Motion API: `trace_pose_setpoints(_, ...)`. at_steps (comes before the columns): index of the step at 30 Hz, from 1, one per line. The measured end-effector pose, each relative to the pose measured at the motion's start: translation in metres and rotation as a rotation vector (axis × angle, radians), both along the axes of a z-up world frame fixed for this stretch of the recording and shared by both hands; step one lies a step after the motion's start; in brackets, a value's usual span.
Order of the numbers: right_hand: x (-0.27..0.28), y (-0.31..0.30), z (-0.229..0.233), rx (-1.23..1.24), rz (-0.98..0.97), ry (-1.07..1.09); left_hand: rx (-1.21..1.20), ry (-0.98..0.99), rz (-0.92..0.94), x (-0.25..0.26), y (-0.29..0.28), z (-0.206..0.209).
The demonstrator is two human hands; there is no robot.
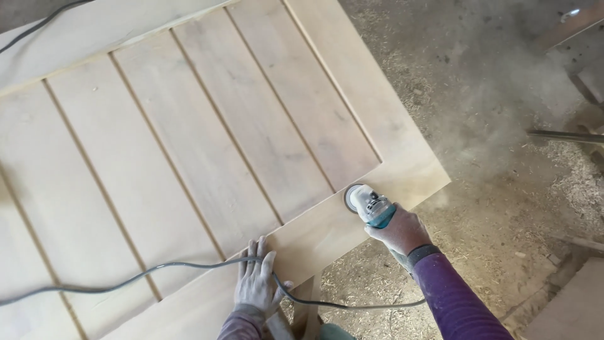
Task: Sanding a wooden door using an angle grinder with a sanding disc.
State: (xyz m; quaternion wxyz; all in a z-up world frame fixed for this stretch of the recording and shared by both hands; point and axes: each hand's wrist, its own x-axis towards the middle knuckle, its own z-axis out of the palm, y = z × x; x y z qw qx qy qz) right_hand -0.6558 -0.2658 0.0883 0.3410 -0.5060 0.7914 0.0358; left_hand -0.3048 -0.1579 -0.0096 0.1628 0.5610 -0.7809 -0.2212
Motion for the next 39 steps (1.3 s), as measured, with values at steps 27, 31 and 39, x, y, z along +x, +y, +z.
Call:
trace_pose_setpoints(27, -0.089, -0.042, -0.026, -0.079, -0.179, -0.183, -0.351, -0.067, 0.261, -0.002, 0.019, -0.109)
trace_pose_setpoints(31, -0.106, -0.050, -0.034, -0.246, -0.271, -0.329, -0.333, -0.093, 0.252, 0.001, 0.017, -0.098)
trace_pose_setpoints(39, -0.112, -0.080, -0.019, -0.119, -0.566, -0.149, -0.193, -0.098, 0.124, 0.002, 0.007, -0.049)
